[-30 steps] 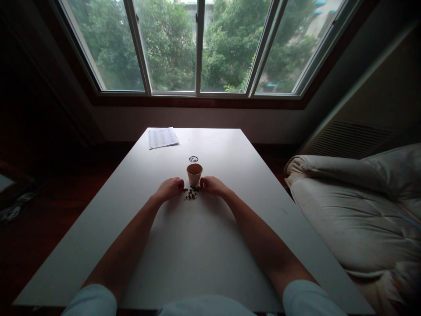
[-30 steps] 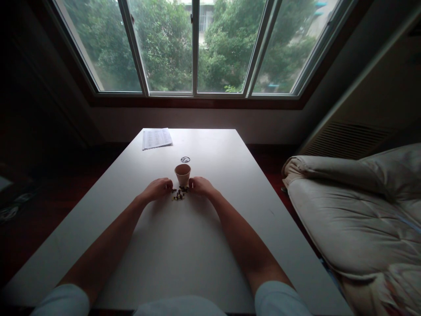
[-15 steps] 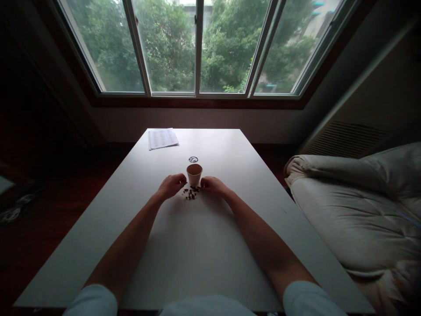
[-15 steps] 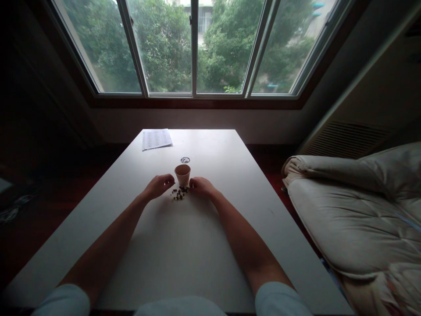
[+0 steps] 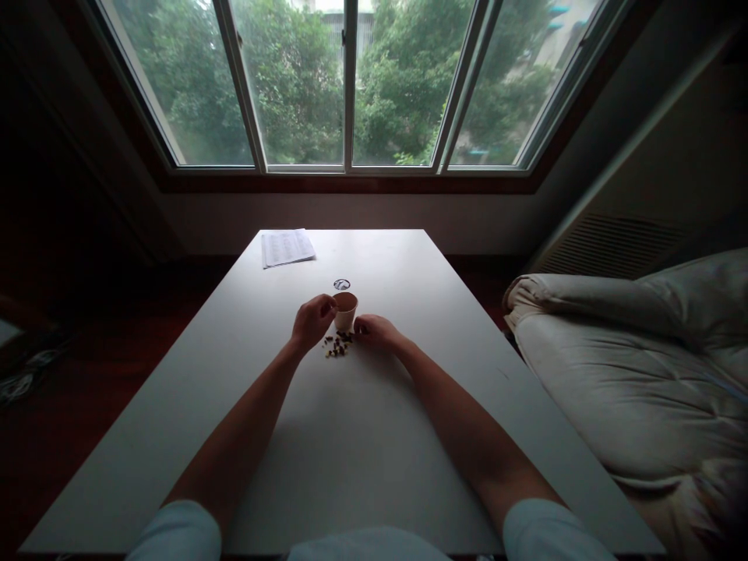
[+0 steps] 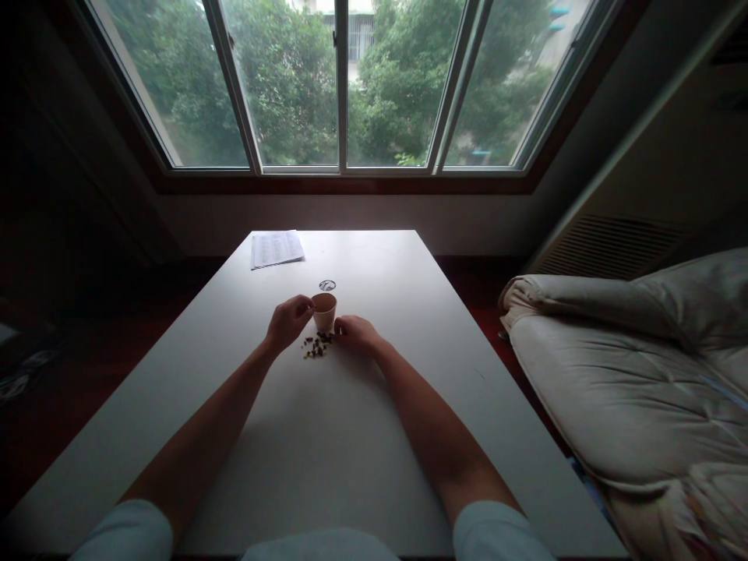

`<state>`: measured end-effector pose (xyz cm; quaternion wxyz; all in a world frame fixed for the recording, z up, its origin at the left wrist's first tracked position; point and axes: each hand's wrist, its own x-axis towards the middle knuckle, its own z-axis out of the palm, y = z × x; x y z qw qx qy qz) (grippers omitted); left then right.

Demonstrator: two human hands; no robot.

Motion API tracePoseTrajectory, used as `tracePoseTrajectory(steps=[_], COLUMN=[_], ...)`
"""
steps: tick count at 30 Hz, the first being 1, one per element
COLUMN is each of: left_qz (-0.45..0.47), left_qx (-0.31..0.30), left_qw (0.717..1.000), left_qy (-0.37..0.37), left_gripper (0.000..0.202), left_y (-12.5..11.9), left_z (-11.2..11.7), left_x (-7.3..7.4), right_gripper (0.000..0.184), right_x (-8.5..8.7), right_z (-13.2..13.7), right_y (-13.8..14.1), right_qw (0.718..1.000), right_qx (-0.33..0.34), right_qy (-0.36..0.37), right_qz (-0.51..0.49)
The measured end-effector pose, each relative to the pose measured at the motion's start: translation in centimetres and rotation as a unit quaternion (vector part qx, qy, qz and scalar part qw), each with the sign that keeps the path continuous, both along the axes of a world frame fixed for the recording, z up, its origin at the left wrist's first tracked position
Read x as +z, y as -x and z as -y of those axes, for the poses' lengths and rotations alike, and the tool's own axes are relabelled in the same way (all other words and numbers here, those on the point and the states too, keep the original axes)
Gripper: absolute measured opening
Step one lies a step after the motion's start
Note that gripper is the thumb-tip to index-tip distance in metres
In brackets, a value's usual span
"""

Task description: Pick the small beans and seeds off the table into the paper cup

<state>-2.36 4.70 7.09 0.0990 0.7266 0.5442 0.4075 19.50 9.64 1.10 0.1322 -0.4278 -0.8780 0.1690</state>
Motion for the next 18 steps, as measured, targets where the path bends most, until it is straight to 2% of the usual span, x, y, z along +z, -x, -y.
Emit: tracePoseTrajectory(steps=[7, 11, 18], left_qz=[0.006, 0.01, -0.025], left_qx=[0.027, 0.032, 0.057], left_qw=[1.0, 0.999, 0.998], left_qy=[0.0, -0.008, 0.024], left_gripper=[0.016, 0.017, 0.018], left_y=[-0.9, -0.4, 1.6], left_z=[0.2, 0.3, 0.3], left_x=[-0.4, -0.8, -1.6], right_gripper=[0.015, 0.015, 0.016], right_x=[0.4, 0.3, -0.4], right_z=[0.2, 0.2, 0.1], right_y=[0.0, 0.0, -0.2], right_qw=[1.0, 1.0, 0.996], right_qx=[0.001, 0.0, -0.067], right_qy=[0.001, 0.004, 0.007], right_qz=[0.0, -0.019, -0.053])
